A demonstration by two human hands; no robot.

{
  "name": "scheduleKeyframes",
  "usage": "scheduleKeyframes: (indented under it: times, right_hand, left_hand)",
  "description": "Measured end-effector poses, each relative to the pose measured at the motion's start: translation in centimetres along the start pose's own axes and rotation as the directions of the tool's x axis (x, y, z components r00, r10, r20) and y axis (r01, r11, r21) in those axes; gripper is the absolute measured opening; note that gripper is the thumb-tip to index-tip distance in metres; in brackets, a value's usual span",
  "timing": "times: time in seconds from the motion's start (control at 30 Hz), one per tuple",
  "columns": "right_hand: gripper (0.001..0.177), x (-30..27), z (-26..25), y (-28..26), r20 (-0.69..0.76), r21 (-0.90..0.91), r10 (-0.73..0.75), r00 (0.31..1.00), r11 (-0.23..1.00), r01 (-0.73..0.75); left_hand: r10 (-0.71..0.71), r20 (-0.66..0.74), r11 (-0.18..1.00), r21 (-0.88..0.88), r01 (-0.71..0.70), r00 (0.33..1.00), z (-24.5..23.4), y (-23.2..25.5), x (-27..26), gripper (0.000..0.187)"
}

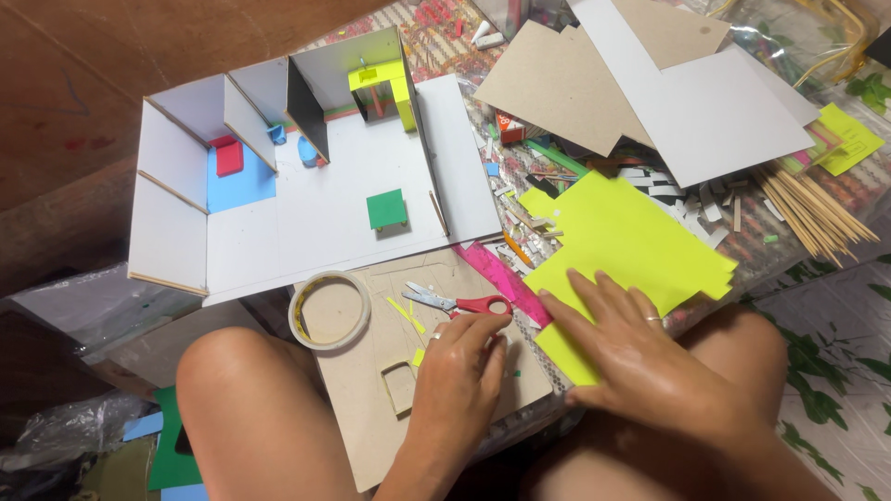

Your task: The person assembles a miniature model by cutting pieces of cardboard with scissors and attaching yellow paper elements using a thin wooden stick and adhesive tape.

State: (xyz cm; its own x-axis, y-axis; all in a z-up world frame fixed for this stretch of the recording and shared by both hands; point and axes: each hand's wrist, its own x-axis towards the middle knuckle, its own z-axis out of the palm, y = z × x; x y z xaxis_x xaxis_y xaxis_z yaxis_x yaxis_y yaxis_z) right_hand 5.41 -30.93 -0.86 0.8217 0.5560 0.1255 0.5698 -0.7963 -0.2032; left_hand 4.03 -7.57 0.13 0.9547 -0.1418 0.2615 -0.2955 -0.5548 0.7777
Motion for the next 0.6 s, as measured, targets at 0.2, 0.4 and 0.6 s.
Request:
scheduleKeyframes:
  times: [0.2,0.4,0.6]
  right_hand:
    - [0.074,-1.6,-1.0,3.2,0.011,0.188,0.105,0.994,0.977,-0.106]
    - [0.092,-2.3,-0.9,5.2,-0.002,0.212,0.146,0.989,0.967,-0.142]
    - [0.058,-2.3,-1.7,5.5,-0.051,0.327,0.406,0.912,0.87,-0.369]
  left_hand:
    - [0.128,0.023,0.99,0.05,-0.129,0.992,1.3,0.0,-0.1,0.025]
    - [0.305,0.059,0.927,0.21,-0.311,0.95,3.9,1.1,-0.2,0.034]
    - [0.271,0.144,0.91,0.283,-0.303,0.952,4.0,1.6,-0.6,0.045]
